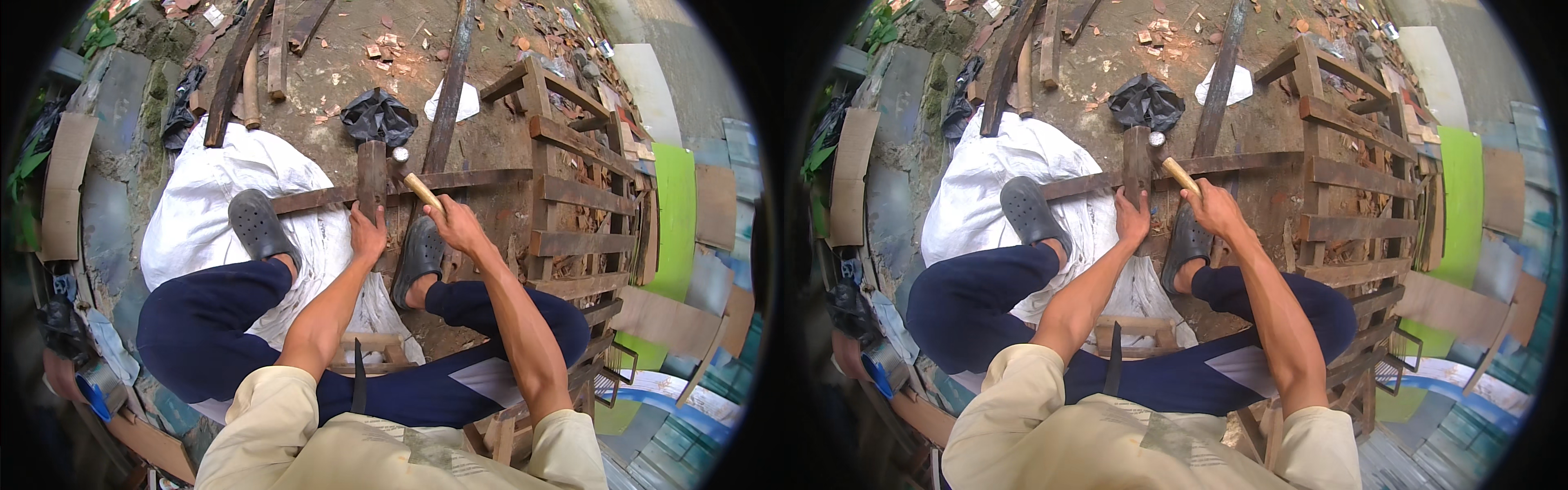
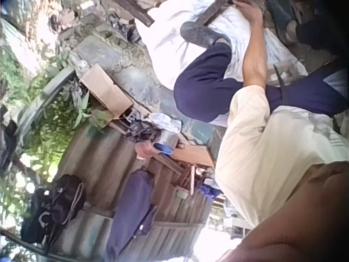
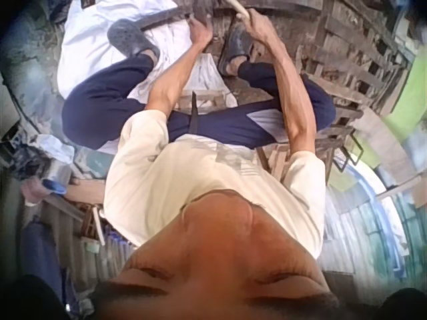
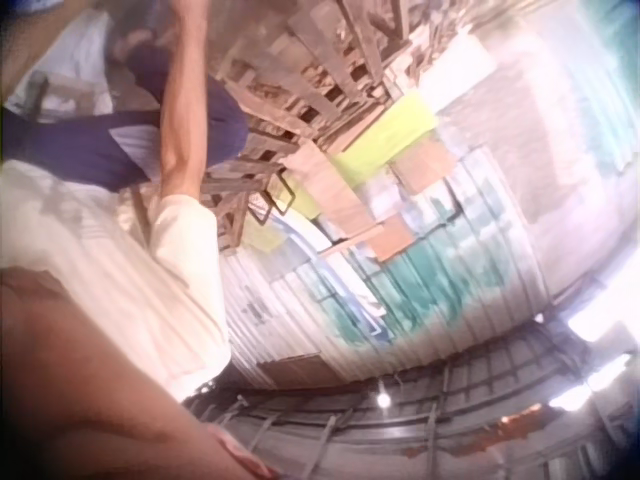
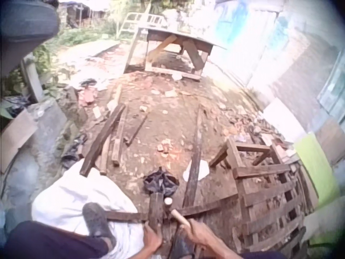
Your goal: The person uses a hammer to pry apart and remove wooden slats from a wooden pallet. They repeatedly strike and lever the wood to separate the pieces, working on the pallet while sitting on the ground.
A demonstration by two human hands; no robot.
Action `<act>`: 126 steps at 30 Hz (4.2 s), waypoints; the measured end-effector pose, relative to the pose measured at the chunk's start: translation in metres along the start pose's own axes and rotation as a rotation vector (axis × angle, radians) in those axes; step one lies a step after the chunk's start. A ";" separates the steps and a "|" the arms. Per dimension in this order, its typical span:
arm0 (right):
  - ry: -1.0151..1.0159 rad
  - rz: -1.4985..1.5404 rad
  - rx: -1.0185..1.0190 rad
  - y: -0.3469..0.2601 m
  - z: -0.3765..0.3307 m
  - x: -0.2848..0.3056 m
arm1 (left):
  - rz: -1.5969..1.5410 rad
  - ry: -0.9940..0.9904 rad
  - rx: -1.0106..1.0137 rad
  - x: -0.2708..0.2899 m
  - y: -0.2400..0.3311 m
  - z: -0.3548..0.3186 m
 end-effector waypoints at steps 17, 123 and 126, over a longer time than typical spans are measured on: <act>-0.196 -0.259 0.341 0.044 0.090 -0.030 | 0.016 0.093 0.112 0.008 0.000 -0.003; -0.499 0.178 -0.274 0.035 0.058 0.003 | 0.198 -0.395 0.162 0.005 -0.031 0.001; -0.537 0.163 -0.261 0.048 0.065 0.005 | 0.193 -0.326 0.183 -0.001 -0.021 -0.007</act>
Point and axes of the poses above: each hand's wrist, its own z-axis towards the middle knuckle, its own x-axis out of the back of the hand, y = z × x, the point moved 8 cm from there along z, towards the middle knuckle, and after that the axes turned 2 degrees about z, right-handed, at the moved point
